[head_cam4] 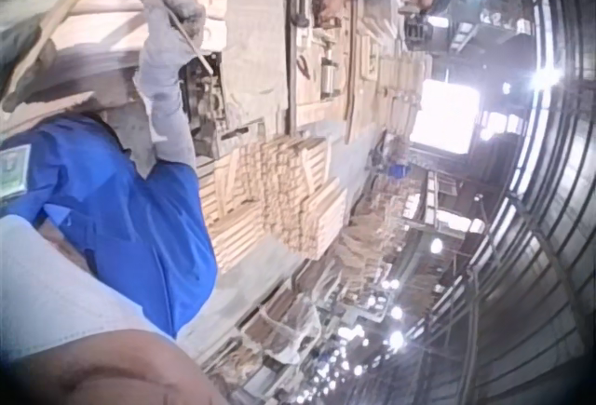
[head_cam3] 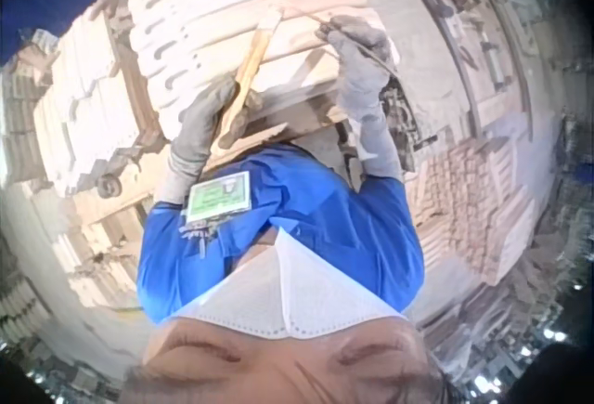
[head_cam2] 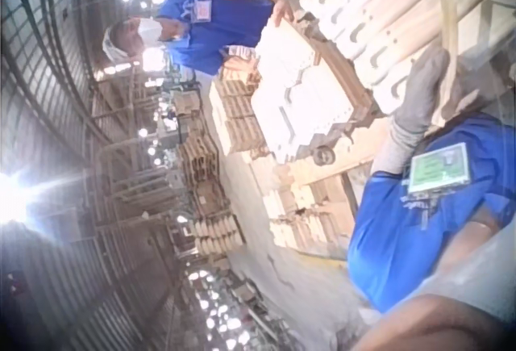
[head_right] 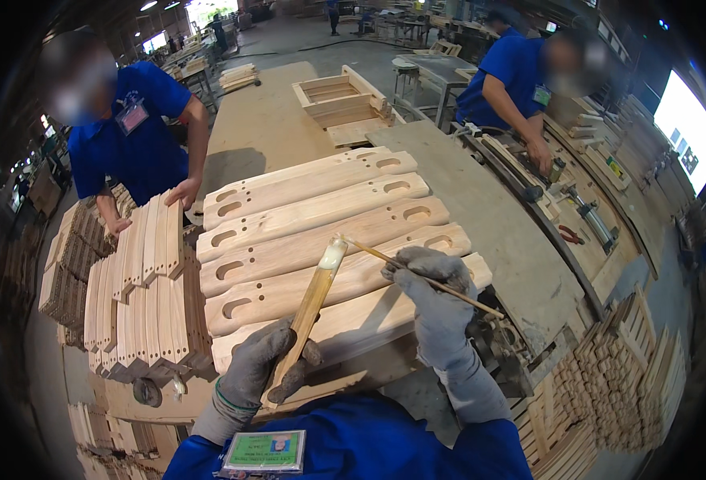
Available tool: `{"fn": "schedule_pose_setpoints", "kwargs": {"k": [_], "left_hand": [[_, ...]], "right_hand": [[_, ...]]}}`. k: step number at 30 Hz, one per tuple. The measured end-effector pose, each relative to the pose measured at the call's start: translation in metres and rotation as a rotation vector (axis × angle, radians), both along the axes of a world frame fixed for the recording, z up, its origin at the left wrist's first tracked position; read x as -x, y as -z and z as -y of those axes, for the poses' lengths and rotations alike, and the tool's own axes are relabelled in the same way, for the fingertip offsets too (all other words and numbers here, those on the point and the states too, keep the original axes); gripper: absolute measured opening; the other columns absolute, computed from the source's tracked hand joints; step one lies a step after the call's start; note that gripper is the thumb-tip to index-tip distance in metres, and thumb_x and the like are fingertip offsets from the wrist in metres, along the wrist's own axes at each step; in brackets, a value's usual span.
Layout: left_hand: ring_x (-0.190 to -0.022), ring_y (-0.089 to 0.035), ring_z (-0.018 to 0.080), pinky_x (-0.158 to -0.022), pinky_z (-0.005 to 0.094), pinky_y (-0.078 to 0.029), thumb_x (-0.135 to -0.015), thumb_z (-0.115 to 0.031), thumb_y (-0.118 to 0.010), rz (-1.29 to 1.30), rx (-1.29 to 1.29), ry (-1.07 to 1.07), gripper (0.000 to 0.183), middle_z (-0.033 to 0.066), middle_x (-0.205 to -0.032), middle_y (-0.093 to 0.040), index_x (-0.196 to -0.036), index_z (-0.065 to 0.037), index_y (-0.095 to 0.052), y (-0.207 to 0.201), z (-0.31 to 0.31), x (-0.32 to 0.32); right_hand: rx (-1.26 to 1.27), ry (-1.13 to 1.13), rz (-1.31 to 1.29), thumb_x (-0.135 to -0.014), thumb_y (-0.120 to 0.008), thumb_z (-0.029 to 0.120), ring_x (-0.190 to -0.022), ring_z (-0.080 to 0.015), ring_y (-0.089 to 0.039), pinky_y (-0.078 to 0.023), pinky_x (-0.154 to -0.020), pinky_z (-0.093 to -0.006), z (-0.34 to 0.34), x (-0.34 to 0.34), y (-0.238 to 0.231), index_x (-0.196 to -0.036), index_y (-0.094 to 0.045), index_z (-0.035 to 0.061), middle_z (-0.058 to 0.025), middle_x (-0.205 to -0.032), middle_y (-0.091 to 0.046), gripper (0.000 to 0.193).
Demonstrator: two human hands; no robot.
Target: The person applies a white adhesive to the edges and holes of wooden furniture components using a brush. They repeatedly dip the brush into a container and coat the pieces, then place them into stacks on the workbench.
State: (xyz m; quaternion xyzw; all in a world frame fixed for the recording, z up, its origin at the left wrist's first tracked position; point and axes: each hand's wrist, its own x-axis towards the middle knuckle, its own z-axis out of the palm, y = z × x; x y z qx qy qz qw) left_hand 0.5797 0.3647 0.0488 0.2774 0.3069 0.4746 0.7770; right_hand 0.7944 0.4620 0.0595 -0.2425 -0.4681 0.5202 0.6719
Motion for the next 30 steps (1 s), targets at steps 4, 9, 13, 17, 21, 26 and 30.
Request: {"fn": "schedule_pose_setpoints", "kwargs": {"k": [4,9,13,17,21,26,30], "left_hand": [[-0.032,-0.043,0.0092,-0.032,0.0197,-0.035,-0.098,-0.033,-0.040,-0.035,0.006,0.028,0.042,0.0065,-0.054,-0.052,-0.102,0.007,-0.052,-0.016,-0.003,-0.009],[-0.032,-0.042,0.0093,-0.033,0.0199,-0.035,-0.098,-0.029,-0.038,0.052,0.027,0.033,0.039,0.0062,-0.053,-0.051,-0.101,0.007,-0.051,-0.012,0.000,-0.002],[-0.034,-0.044,0.0104,-0.033,0.0205,-0.036,-0.098,-0.028,-0.039,-0.083,-0.013,0.001,0.037,0.0071,-0.054,-0.052,-0.101,0.006,-0.052,-0.014,-0.002,-0.007],[-0.035,-0.045,0.0112,-0.033,0.0212,-0.037,-0.097,-0.026,-0.039,-0.104,-0.029,0.008,0.036,0.0083,-0.056,-0.052,-0.102,0.007,-0.053,-0.014,-0.010,-0.012],[-0.032,-0.044,0.0125,-0.030,0.0211,-0.035,-0.097,-0.028,-0.042,-0.064,0.019,-0.014,0.038,0.0110,-0.057,-0.054,-0.105,0.008,-0.051,-0.003,-0.018,-0.010],[-0.030,-0.040,0.0117,-0.028,0.0220,-0.032,-0.096,-0.031,-0.043,-0.145,0.068,-0.186,0.039,0.0093,-0.054,-0.052,-0.102,0.006,-0.052,-0.001,-0.020,-0.011],[-0.030,-0.040,0.0111,-0.028,0.0210,-0.031,-0.096,-0.031,-0.043,-0.227,0.069,-0.226,0.037,0.0096,-0.055,-0.054,-0.106,0.005,-0.051,0.002,-0.025,-0.009]], "right_hand": [[0.024,-0.115,0.020,-0.076,-0.056,-0.016,-0.087,-0.0269,-0.065,-0.056,-0.082,-0.0369,0.013,-0.014,0.005,-0.087,-0.053,-0.0014,-0.0196,-0.098,-0.059,0.018],[0.007,-0.129,-0.157,-0.077,-0.056,-0.014,-0.090,-0.0267,-0.063,-0.055,-0.084,-0.0384,-0.003,-0.011,0.020,-0.088,-0.054,-0.0019,-0.0205,-0.101,-0.059,0.016],[0.041,-0.126,-0.066,-0.078,-0.056,-0.013,-0.090,-0.0262,-0.063,-0.055,-0.084,-0.0385,-0.001,-0.015,0.013,-0.089,-0.054,-0.0021,-0.0198,-0.101,-0.059,0.015],[0.055,-0.072,0.036,-0.078,-0.057,-0.013,-0.090,-0.0259,-0.063,-0.055,-0.083,-0.0375,-0.011,-0.020,0.013,-0.090,-0.054,-0.0025,-0.0197,-0.100,-0.059,0.016],[0.184,0.000,0.037,-0.081,-0.060,-0.004,-0.085,-0.0235,-0.064,-0.056,-0.077,-0.0333,-0.032,-0.019,-0.006,-0.089,-0.053,-0.0051,-0.0182,-0.093,-0.061,0.010],[0.106,0.061,0.447,-0.080,-0.069,0.012,-0.066,-0.0147,-0.062,-0.054,-0.060,-0.0249,-0.121,-0.038,-0.030,-0.090,-0.056,-0.0030,-0.0103,-0.079,-0.061,0.022],[0.051,0.027,0.792,-0.081,-0.069,0.022,-0.061,-0.0110,-0.058,-0.052,-0.055,-0.0238,-0.172,-0.038,-0.022,-0.087,-0.059,-0.0025,-0.0076,-0.073,-0.060,0.028]]}}
